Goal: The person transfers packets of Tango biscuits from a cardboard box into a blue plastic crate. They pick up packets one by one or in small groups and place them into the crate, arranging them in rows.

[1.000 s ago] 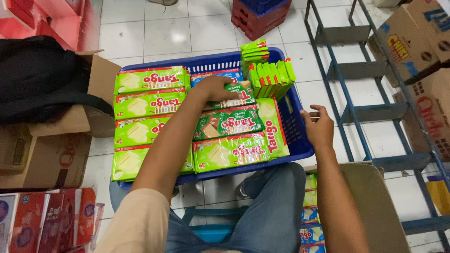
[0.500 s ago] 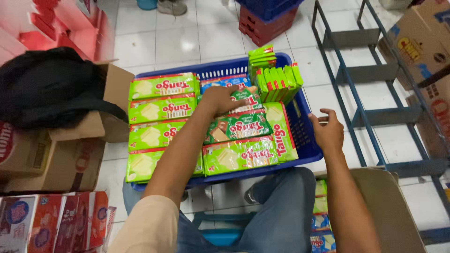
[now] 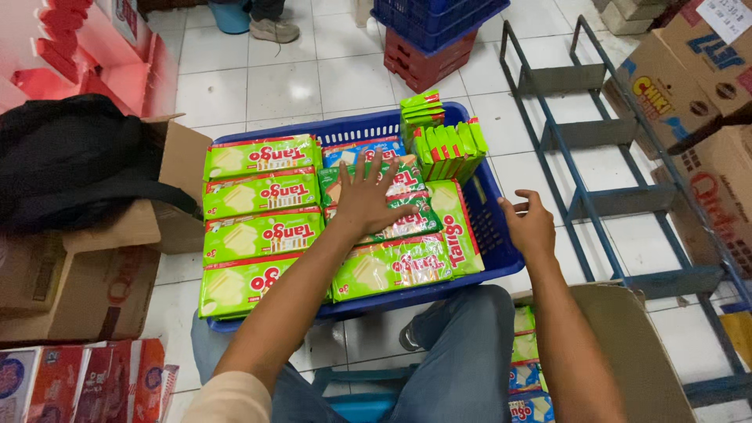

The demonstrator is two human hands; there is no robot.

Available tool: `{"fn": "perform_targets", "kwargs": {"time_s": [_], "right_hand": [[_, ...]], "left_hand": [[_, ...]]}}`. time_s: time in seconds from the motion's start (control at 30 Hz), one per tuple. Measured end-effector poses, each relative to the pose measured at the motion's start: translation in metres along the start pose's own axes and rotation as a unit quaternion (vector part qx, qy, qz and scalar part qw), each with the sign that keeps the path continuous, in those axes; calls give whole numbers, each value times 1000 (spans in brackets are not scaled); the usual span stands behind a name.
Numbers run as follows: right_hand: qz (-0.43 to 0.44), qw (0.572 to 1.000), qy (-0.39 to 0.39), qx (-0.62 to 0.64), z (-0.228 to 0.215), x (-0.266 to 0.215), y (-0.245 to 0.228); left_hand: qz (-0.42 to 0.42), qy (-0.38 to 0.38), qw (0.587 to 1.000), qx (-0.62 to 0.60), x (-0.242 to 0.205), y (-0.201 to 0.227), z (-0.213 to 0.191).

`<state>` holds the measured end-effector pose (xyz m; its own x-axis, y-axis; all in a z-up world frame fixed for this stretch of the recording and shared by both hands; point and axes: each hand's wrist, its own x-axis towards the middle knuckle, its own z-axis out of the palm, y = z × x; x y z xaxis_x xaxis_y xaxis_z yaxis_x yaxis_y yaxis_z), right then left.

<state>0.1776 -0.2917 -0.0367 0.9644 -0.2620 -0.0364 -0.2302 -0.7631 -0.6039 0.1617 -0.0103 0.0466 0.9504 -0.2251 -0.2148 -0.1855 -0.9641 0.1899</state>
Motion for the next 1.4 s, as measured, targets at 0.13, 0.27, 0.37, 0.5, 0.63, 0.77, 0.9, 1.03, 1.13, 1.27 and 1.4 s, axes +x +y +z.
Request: {"fn": "perform_targets", "kwargs": {"time_s": [0.13,0.27,0.37,0.5,0.63,0.77,0.9,1.03,1.13,1.27,1.4], "right_hand": [[4,1000,-7,0,-2,-3,-2],[10,1000,-5,-5,-1,-1,-3],[13,1000,-1,-9,0,0,-1],[9,1000,-2,1,-3,-4,-5],[4,1000,-8,-8,-1,1,-1],[1,1000,2,-4,1,1,-1],[1,1000,10,8,6,6,10],[-7,999,31,28,30,36,45],[-11,994,42,103,45,36,74],[8,929,91,358,76,7,125],[69,947,155,273,99,-83,193]], "left_hand": [[9,24,1000,2,2,-3,10],[6,31,999,0,5,-5,16],[-16,20,1000,5,2,-1,9],[-38,4,999,-21,-6,-4,15],[-28,31,999,-19,-4,-10,29],[-33,59,998,-8,-2,-13,37],[-33,74,997,1,-4,-9,36],[-27,57,998,24,2,-11,38],[-22,83,993,76,-4,3,49],[106,155,982,1,-41,68,44],[376,99,920,-55,-61,138,99]]}}
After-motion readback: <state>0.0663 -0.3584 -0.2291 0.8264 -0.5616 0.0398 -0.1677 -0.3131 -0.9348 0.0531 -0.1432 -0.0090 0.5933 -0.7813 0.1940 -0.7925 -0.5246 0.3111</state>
